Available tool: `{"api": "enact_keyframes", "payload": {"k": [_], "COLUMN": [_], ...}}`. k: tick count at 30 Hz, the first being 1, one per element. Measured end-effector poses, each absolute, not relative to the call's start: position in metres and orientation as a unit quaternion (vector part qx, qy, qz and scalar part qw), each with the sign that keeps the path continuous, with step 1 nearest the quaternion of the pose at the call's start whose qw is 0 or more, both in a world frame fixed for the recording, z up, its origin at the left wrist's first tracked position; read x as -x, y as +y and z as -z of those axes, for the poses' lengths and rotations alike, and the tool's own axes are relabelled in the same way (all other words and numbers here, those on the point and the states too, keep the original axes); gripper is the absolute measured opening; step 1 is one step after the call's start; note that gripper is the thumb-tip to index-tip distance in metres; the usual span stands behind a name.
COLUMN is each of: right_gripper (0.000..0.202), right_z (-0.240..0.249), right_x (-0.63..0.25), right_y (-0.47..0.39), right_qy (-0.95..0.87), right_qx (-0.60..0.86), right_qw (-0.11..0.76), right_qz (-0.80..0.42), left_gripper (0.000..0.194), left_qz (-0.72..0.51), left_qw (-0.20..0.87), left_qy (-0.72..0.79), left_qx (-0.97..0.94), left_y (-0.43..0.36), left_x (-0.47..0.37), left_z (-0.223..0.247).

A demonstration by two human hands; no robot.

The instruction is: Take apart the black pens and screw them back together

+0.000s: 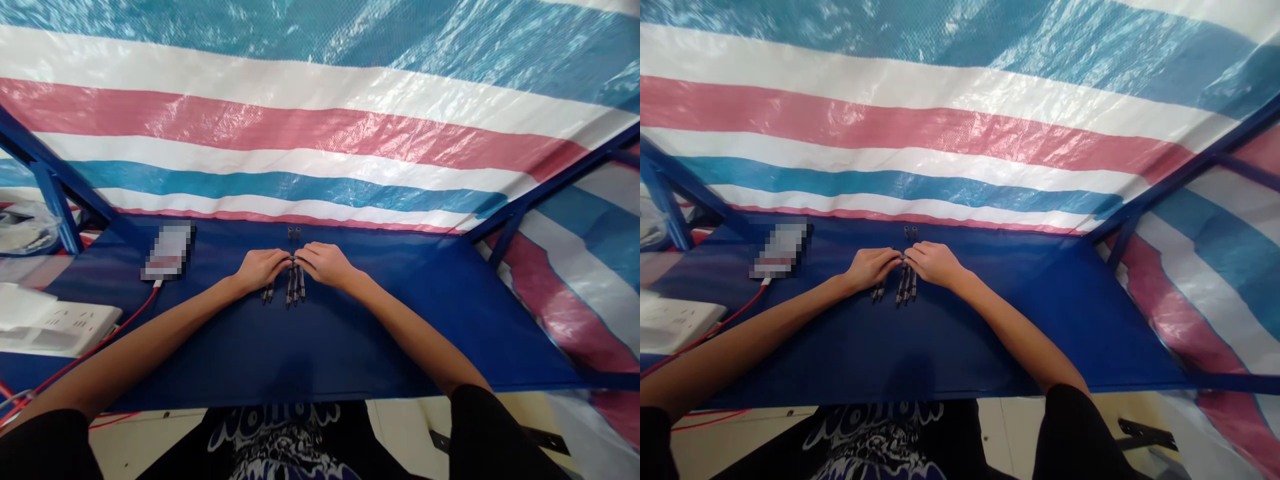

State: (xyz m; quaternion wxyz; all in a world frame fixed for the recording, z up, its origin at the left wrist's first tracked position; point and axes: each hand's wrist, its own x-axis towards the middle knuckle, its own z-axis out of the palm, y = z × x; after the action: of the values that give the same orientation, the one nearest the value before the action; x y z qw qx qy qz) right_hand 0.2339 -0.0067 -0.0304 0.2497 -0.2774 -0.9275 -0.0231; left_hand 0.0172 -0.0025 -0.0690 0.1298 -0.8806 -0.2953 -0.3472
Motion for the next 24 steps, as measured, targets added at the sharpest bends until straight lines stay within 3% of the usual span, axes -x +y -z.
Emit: {"api": "enact_keyframes", "payload": {"k": [5,11,24], "right_gripper": [0.033,0.027,0.021], "right_z": [0.035,0.036,0.031], "right_x": [-0.230,-0.226,-0.222], "right_y": [-0.008,-0.013,-0.014], "right_qy": [-0.931,-0.928,-0.890], "right_qx": [0.283,0.304,0.335], "right_qw": [0.230,0.211,0.279], "right_qz": [0.021,0.033,-0.131], "left_gripper": [0.030,0.022,0.013], "left_qz": [0.326,0.351,0.387], "left_qw": [0.115,0.168,0.204], "left_qy": [-0.304,-0.276,-0.242], "left_qx": [0.888,0.879,0.866], "left_y": [-0.002,-0.004,-0.009], "left_x": [-0.015,-0.014,-0.012], "left_z": [0.073,0.074,0.073]}}
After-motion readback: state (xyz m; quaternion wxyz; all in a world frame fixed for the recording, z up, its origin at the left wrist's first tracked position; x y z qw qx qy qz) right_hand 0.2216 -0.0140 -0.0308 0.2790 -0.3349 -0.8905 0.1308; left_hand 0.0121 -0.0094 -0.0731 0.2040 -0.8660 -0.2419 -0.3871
